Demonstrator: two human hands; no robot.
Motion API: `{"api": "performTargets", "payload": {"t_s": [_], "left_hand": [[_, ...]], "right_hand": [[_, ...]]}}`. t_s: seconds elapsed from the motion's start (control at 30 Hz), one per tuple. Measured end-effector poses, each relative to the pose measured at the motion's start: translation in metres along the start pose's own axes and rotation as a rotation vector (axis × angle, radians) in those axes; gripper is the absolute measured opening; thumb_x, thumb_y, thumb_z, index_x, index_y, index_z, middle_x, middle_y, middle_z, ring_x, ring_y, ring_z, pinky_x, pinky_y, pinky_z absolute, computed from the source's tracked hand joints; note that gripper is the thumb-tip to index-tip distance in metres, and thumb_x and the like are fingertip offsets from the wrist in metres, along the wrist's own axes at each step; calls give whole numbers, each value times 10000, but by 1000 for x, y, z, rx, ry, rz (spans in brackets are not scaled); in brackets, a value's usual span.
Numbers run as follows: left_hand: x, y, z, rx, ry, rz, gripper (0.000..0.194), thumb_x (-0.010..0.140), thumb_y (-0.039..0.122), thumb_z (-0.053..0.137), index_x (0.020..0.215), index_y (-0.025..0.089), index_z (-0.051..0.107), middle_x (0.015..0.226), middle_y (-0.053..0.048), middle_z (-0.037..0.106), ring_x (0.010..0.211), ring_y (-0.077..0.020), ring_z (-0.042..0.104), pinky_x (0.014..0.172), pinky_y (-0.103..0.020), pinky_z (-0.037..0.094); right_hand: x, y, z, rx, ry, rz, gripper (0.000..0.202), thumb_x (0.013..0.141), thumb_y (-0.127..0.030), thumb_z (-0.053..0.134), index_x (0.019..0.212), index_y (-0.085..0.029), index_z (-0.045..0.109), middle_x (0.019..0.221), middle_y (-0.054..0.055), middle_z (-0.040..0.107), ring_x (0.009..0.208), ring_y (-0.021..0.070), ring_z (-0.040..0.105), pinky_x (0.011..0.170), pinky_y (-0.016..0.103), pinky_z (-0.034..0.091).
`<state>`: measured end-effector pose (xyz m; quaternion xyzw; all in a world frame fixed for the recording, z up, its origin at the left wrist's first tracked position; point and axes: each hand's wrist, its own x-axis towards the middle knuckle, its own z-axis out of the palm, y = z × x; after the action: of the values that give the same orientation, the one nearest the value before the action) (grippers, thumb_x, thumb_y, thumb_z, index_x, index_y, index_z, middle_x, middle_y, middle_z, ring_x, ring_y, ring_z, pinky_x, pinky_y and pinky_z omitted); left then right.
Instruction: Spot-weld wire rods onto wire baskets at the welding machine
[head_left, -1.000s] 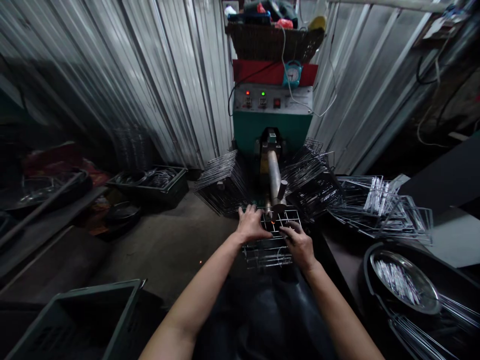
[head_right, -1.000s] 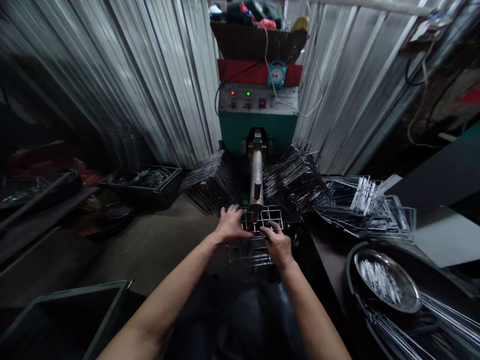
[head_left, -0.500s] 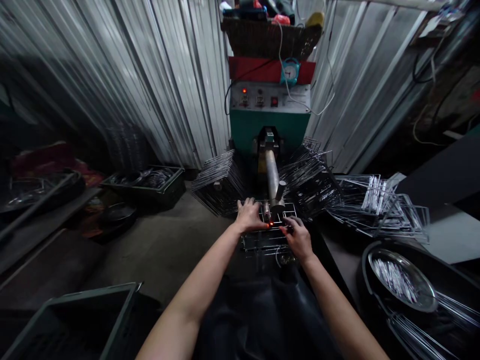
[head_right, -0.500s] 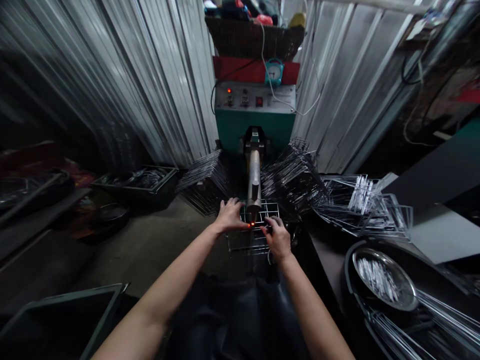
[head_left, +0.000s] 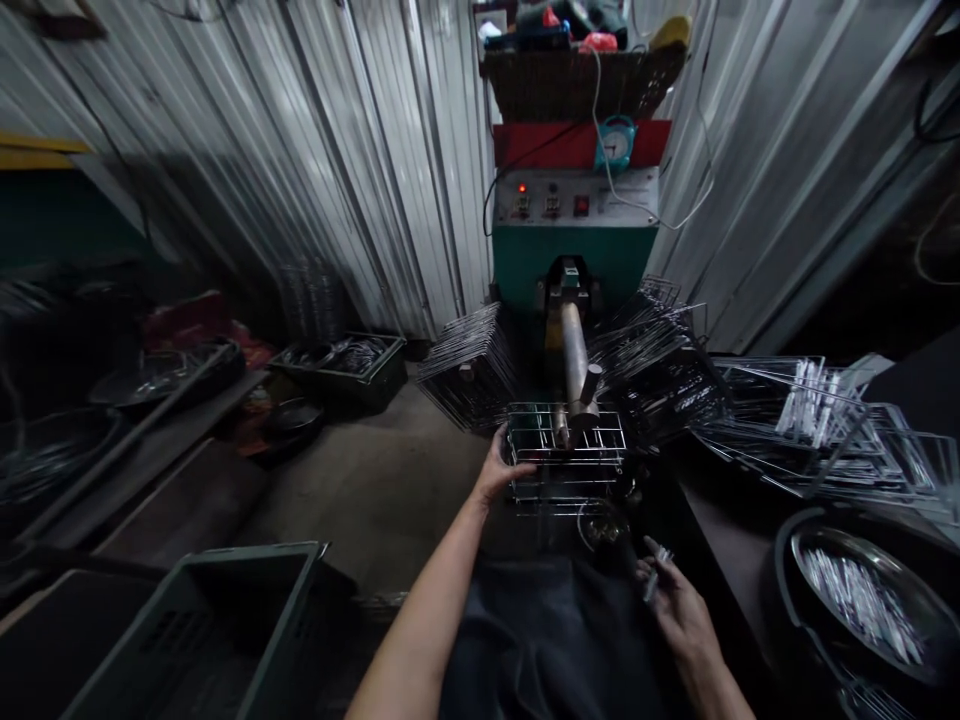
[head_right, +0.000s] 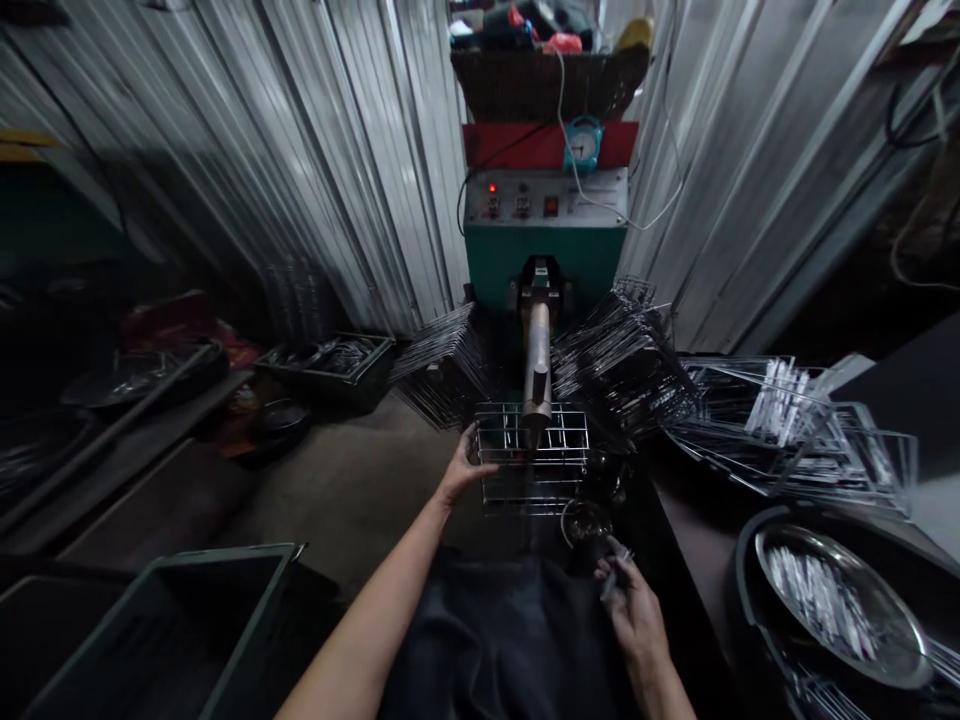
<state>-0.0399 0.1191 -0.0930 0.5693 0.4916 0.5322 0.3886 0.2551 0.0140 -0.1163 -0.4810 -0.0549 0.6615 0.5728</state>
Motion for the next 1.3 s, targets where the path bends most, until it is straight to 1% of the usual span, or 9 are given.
{"api": "performTargets", "payload": {"t_s": [0.13, 0.27, 0.5, 0.6, 0.73, 0.87, 1.0, 1.13, 1.3], "left_hand": [[5, 0, 0, -151, -17, 51, 1017, 514, 501, 757, 1318, 149, 243, 1345, -173, 394, 1223, -249, 408, 1014, -389, 337], [0, 11, -10, -45, 30, 56, 1004, 531, 594, 694, 1305, 127, 258, 1330, -182, 407, 1223, -248, 408, 1014, -355, 344], [-54, 35, -36, 183, -104, 104, 928, 545, 535, 714, 1303, 196, 301, 1296, -136, 452, 1205, -304, 427, 995, -431, 386], [-73, 44, -41, 337, -101, 193, 850, 539, 518, 711, 1252, 230, 350, 1274, -120, 462, 1180, -334, 446, 976, -493, 391], [-76, 66, -32, 594, -129, 448, 742, 545, 543, 683, 1171, 239, 429, 1245, -115, 470, 1155, -363, 453, 946, -548, 392], [-73, 99, -14, 853, -140, 589, 711, 542, 572, 656, 1131, 210, 492, 1203, -146, 484, 1125, -371, 456, 927, -548, 378], [-79, 126, 1, 1129, -226, 464, 732, 509, 486, 699, 1156, 197, 515, 1235, -167, 468, 1170, -366, 407, 966, -513, 321], [-80, 137, 10, 1241, -326, 349, 829, 465, 453, 739, 1213, 193, 492, 1282, -197, 433, 1204, -378, 365, 1006, -515, 242], [-80, 136, 13, 1246, -351, 287, 840, 467, 444, 734, 1228, 203, 470, 1317, -179, 409, 1221, -381, 340, 1011, -518, 218]], "right_hand": [[-19, -24, -4, 77, 15, 75, 352, 596, -46, 634, 925, -169, 610, 706, -6, 601, 530, 74, 568, 479, 166, 518], [-30, -29, -20, 249, 138, 81, 170, 625, -50, 559, 751, -162, 576, 666, 0, 591, 553, 93, 586, 526, 211, 541], [-38, -19, -30, 219, 38, -155, 121, 619, -166, 614, 711, -160, 535, 640, 3, 590, 520, 99, 536, 377, 174, 379], [-40, -5, -36, -93, 113, -441, 141, 670, -283, 586, 747, -172, 545, 585, -28, 537, 420, 76, 436, 357, 178, 322], [-35, 24, -52, -838, 105, -894, 112, 721, -240, 513, 796, -195, 585, 686, 8, 586, 628, 142, 556, 575, 249, 456], [-35, 32, -57, -1370, -104, -941, 234, 661, -79, 472, 827, -200, 585, 814, 40, 633, 754, 167, 596, 695, 280, 467], [-59, 5, -19, -1384, -367, -944, 279, 713, -84, 458, 949, -196, 556, 915, 54, 636, 852, 161, 592, 762, 280, 445], [-77, -28, 43, -1446, -580, -831, 197, 711, -130, 483, 889, -207, 516, 747, -15, 587, 669, 120, 543, 631, 225, 409], [-61, -19, 97, -1344, -539, -729, 92, 629, -150, 527, 655, -191, 450, 603, -52, 480, 592, 97, 448, 546, 198, 351]]}}
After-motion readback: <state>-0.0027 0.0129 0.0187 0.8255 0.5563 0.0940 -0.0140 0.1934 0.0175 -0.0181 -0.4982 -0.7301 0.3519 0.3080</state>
